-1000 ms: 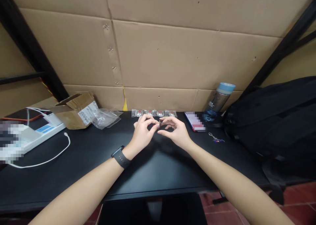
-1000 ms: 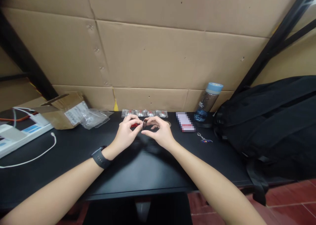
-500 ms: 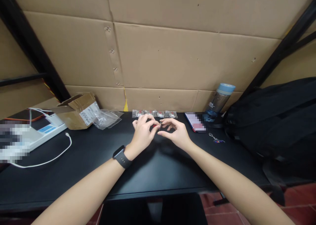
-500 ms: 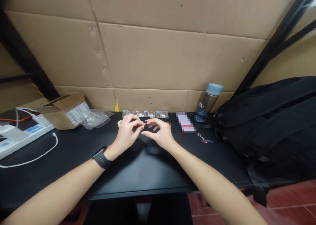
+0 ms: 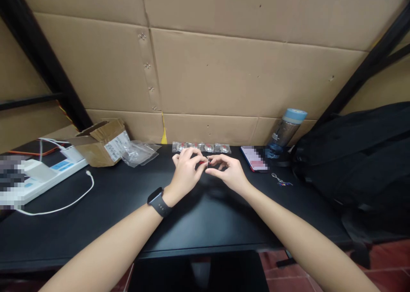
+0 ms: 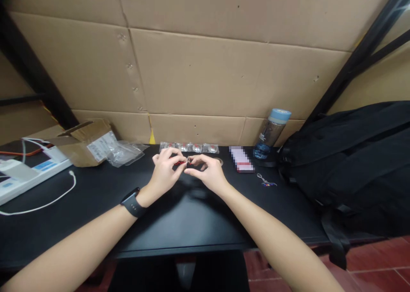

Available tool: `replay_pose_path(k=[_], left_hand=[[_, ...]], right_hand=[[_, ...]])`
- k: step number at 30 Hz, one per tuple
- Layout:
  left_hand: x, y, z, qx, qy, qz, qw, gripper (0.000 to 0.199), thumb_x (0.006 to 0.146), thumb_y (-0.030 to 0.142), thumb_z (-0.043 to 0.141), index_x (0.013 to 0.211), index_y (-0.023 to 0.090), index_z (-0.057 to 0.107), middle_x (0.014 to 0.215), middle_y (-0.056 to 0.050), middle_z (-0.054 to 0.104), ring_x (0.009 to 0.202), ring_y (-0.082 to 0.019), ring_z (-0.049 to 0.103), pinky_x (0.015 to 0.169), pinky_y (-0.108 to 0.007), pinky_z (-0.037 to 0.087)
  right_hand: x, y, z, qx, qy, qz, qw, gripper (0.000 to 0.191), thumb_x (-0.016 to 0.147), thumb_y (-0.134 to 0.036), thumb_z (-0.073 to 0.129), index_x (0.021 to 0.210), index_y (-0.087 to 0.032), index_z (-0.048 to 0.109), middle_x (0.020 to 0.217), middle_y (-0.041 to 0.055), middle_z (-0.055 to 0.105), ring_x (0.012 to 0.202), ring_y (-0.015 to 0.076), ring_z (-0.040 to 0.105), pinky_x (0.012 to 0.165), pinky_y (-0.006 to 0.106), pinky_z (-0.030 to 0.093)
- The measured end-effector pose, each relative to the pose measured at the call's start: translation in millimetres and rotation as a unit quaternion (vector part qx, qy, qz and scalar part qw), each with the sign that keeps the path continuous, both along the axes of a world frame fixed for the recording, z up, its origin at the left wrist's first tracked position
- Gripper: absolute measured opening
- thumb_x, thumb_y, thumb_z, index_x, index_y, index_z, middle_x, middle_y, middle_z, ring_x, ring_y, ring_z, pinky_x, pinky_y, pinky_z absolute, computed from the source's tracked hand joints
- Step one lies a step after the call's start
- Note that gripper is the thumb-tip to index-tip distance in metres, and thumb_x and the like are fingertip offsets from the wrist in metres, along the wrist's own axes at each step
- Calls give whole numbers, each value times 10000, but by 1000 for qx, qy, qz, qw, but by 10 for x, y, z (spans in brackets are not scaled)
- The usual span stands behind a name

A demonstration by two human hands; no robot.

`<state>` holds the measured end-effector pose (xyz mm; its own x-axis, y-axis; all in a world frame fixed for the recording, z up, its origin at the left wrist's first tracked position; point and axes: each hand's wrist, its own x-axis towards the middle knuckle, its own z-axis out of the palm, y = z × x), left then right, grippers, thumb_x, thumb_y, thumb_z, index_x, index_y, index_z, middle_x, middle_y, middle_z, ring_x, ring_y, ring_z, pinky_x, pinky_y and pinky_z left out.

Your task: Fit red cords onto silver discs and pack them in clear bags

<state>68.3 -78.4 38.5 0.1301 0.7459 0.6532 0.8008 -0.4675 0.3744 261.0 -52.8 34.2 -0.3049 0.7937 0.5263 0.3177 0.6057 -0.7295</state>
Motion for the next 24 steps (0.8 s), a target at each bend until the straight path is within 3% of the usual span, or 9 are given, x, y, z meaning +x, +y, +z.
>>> replay_pose_path(k=[4, 7, 12, 24], left_hand=[[-16, 12, -3, 13, 0, -4, 1000, 103, 950, 297, 647, 914, 277, 741, 1102, -48, 673, 1151, -263, 543, 905, -434, 303], [-2, 0, -9, 5, 1, -9, 1000, 124, 953, 332, 646, 911, 277, 749, 1108, -58, 671, 1152, -274, 536, 914, -437, 302], [15, -10, -19, -7, 7, -15, 1000, 137, 952, 361, 655, 903, 294, 764, 1095, -54, 662, 1144, -274, 533, 931, -437, 301], [1, 15, -26, -1, 16, -37, 999, 77, 941, 329, 673, 937, 281, 733, 1089, -32, 678, 1109, -239, 568, 898, -411, 296]], right_hand=[[55, 23, 71, 32, -42, 55, 997, 200, 897, -428, 693, 944, -234, 699, 1188, 79, 719, 1041, 229, 684, 756, 332, 561], [76, 28, 97, 51, -65, 61, 995, 182, 986, -352, 556, 959, -236, 694, 1095, 73, 715, 1001, 210, 677, 743, 322, 547], [58, 33, 42, 79, -83, 52, 992, 136, 963, -289, 567, 898, -229, 670, 1023, 68, 696, 946, 207, 662, 717, 314, 535], [44, 84, -44, 92, -63, 43, 993, 78, 888, -171, 616, 867, -207, 682, 1051, 71, 672, 944, 190, 656, 716, 291, 529]])
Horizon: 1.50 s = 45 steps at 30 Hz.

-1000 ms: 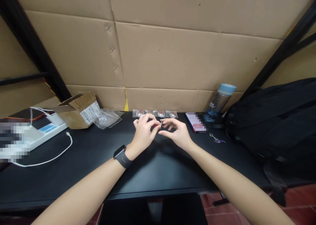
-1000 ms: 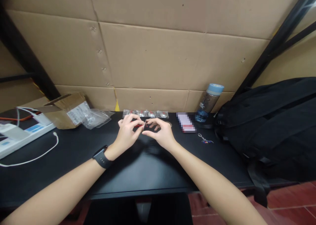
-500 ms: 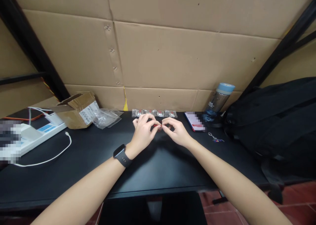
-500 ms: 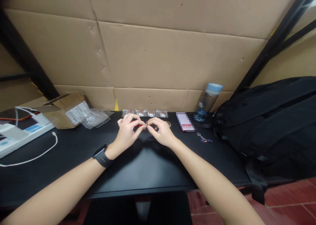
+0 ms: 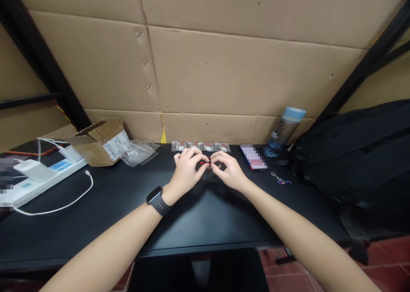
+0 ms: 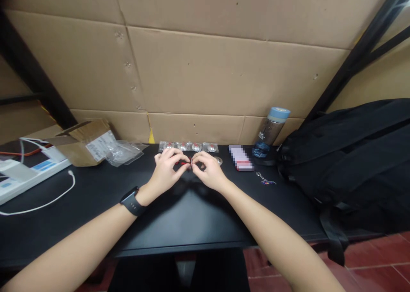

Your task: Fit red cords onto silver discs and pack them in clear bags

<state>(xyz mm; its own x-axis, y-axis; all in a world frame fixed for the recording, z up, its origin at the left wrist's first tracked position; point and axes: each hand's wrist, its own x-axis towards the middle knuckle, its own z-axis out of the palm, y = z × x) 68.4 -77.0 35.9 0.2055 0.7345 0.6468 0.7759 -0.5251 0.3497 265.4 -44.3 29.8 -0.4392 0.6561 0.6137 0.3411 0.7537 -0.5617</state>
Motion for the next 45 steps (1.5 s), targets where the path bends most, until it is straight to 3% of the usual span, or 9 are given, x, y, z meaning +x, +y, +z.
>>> replay_pose_path(k=[3, 9, 18, 25, 30, 34, 37, 40, 45], left_hand=[[-6, 4, 12, 0, -12, 0, 1000, 75, 962, 299, 631, 966, 270, 700, 1115, -22, 681, 1116, -227, 580, 907, -402, 300], [-34, -5, 44, -42, -8, -34, 999, 224, 953, 324, 596, 1170, 294, 642, 1251, -13, 675, 1191, -229, 561, 926, -387, 324], [-52, 15, -22, -122, 99, -82, 984, 179, 850, 367, 669, 1006, 298, 719, 1169, -6, 725, 1204, -289, 519, 914, -450, 305], [-48, 49, -140, -144, 140, -107, 974, 274, 913, 445, 625, 1152, 358, 728, 1271, -27, 685, 1256, -320, 467, 978, -516, 310], [-86, 67, -114, -149, 160, -126, 968, 300, 931, 543, 597, 1171, 411, 720, 1327, -13, 646, 1275, -325, 453, 996, -527, 326], [-306, 231, -61, -117, 123, -13, 985, 307, 941, 491, 594, 1187, 341, 702, 1297, -50, 650, 1242, -319, 486, 985, -500, 348], [-510, 392, -90, -114, 109, 78, 984, 265, 887, 399, 667, 1130, 308, 720, 1269, -64, 645, 1233, -330, 486, 976, -484, 360], [-610, 485, -172, -127, 135, 77, 980, 219, 859, 378, 704, 1067, 327, 750, 1267, -57, 640, 1218, -327, 483, 958, -467, 364], [-563, 493, -270, -100, 152, 68, 981, 195, 924, 348, 630, 1052, 305, 771, 1274, -78, 646, 1219, -322, 470, 948, -466, 354]], right_hand=[[14, 22, -7, 1, -10, -5, 1000, 79, 870, -160, 623, 853, -206, 685, 1063, 70, 665, 930, 187, 656, 712, 292, 531], [81, 20, 14, 60, -113, -13, 992, 71, 821, -165, 670, 768, -206, 647, 1107, 75, 635, 1053, 236, 621, 968, 410, 493], [104, -3, 37, 55, -148, -1, 987, 88, 818, -155, 658, 751, -202, 628, 1150, 80, 625, 1088, 235, 599, 965, 390, 487], [179, 46, 45, 38, -147, -4, 988, 83, 796, -152, 661, 741, -202, 624, 1177, 74, 613, 1112, 232, 604, 972, 386, 488], [259, 64, 118, 3, -196, 20, 980, 97, 767, -167, 713, 711, -201, 641, 1203, 63, 630, 1123, 242, 618, 978, 389, 488], [406, 122, 236, -13, -247, 51, 968, 79, 862, -267, 683, 803, -215, 685, 1113, 53, 687, 1009, 218, 666, 968, 382, 498], [587, 254, 231, 3, -250, -12, 968, 187, 865, -267, 684, 1046, -221, 694, 1114, 75, 698, 1068, 249, 658, 992, 403, 501], [757, 422, 123, 2, -271, -88, 959, 407, 822, -237, 714, 1223, -202, 658, 1291, 131, 651, 1213, 306, 610, 1069, 464, 468], [863, 600, -55, -21, -285, -100, 953, 420, 842, -186, 665, 1262, -174, 650, 1283, 151, 675, 1176, 296, 650, 1053, 453, 489]])
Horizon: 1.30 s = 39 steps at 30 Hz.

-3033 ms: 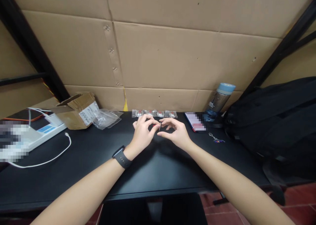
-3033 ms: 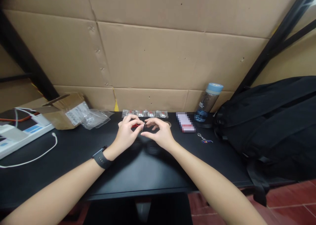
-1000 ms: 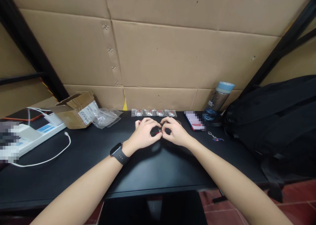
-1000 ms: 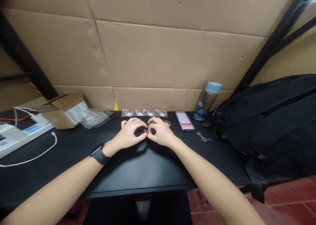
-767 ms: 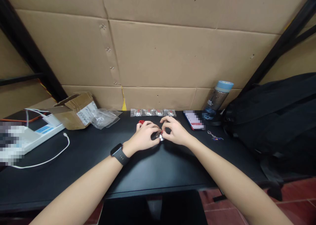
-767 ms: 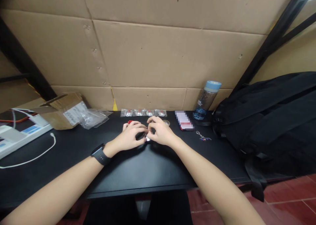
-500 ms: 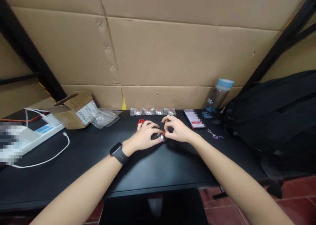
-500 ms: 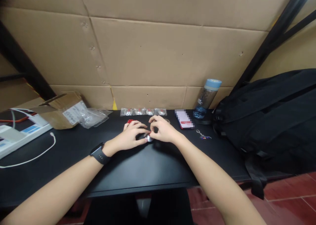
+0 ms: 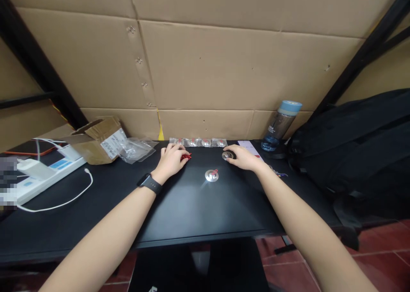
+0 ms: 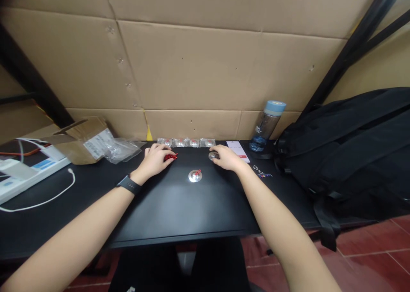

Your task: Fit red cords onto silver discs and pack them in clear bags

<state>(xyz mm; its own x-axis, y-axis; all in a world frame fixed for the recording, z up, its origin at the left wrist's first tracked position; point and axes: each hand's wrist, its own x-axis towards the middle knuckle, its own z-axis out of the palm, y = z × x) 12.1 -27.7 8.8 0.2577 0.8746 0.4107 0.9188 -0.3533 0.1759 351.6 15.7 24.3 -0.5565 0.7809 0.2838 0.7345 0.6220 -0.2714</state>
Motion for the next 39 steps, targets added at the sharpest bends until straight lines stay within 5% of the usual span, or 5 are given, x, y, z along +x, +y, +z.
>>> replay_pose_path(k=[19, 27, 39], left_hand=[[72, 0, 21, 28, -46, -24, 998, 86, 967, 269, 579, 929, 240, 651, 1117, -67, 716, 1220, -288, 482, 936, -436, 287], [203, -93, 140, 30, -145, -18, 989, 81, 965, 283, 578, 960, 246, 649, 1067, -40, 739, 1139, -250, 572, 960, -433, 289], [436, -323, 209, -13, -210, -95, 973, 80, 893, 334, 703, 882, 276, 758, 987, -8, 768, 1043, -236, 636, 946, -411, 385]], right_hand=[[17, 112, -123, -27, 41, -10, 999, 347, 761, -126, 663, 1104, -163, 695, 1054, 89, 710, 860, 181, 666, 818, 294, 518], [17, 33, 1, 2, 34, -53, 998, 368, 701, -222, 741, 1067, -203, 708, 973, 59, 732, 859, 214, 681, 781, 305, 513], [-494, -383, 187, -36, 272, 33, 961, 393, 696, -219, 728, 1074, -213, 622, 1061, 52, 715, 830, 175, 703, 763, 311, 579]])
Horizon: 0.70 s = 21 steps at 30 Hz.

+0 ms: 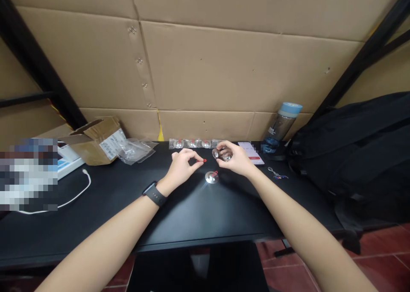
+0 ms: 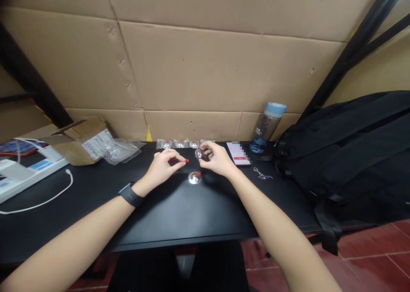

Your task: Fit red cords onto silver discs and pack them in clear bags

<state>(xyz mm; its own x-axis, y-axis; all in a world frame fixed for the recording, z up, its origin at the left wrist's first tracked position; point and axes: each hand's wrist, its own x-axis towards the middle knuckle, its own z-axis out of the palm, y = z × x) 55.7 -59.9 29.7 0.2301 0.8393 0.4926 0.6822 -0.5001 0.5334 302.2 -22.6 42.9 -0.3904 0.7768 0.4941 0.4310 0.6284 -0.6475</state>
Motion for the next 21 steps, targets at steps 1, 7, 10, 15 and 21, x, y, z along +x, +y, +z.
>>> replay_pose_path(k=[1, 7, 10, 15, 21], left_hand=[[7, -8, 6, -1, -5, 1, 1000, 83, 896, 337, 706, 927, 282, 761, 990, -9, 773, 1045, -237, 640, 948, -414, 389], [31, -54, 68, -2, 2, 21, 1000, 140, 931, 370, 674, 993, 311, 785, 1035, -15, 779, 1053, -254, 642, 973, -456, 381], [53, -75, 82, 0, 1, 30, 1000, 158, 949, 377, 645, 970, 291, 777, 1052, -32, 771, 1073, -265, 633, 979, -473, 375], [92, -108, 67, 27, -30, 20, 999, 137, 953, 349, 636, 960, 261, 741, 1138, -47, 704, 1124, -250, 610, 964, -419, 415], [106, -131, 56, 55, -45, 41, 997, 115, 923, 316, 663, 964, 253, 750, 1179, -58, 625, 1170, -255, 573, 1008, -418, 407]], right_hand=[[-42, -36, 2, -7, 16, 13, 1000, 394, 702, -217, 726, 1080, -215, 614, 1079, 54, 712, 845, 176, 710, 775, 314, 583], [-228, -215, 13, -18, 86, 66, 994, 392, 741, -210, 714, 1117, -219, 605, 1129, 65, 711, 951, 201, 728, 842, 340, 594], [-304, -295, 24, -11, 93, 76, 993, 382, 753, -207, 719, 1116, -222, 602, 1141, 66, 706, 1015, 223, 727, 843, 340, 593], [-393, -380, 28, 10, 110, 73, 991, 331, 771, -194, 715, 1075, -232, 591, 1154, 61, 679, 1031, 219, 720, 826, 325, 598], [-408, -396, 6, 16, 127, 91, 988, 319, 770, -212, 741, 1053, -231, 593, 1193, 73, 655, 1057, 220, 699, 833, 335, 613]])
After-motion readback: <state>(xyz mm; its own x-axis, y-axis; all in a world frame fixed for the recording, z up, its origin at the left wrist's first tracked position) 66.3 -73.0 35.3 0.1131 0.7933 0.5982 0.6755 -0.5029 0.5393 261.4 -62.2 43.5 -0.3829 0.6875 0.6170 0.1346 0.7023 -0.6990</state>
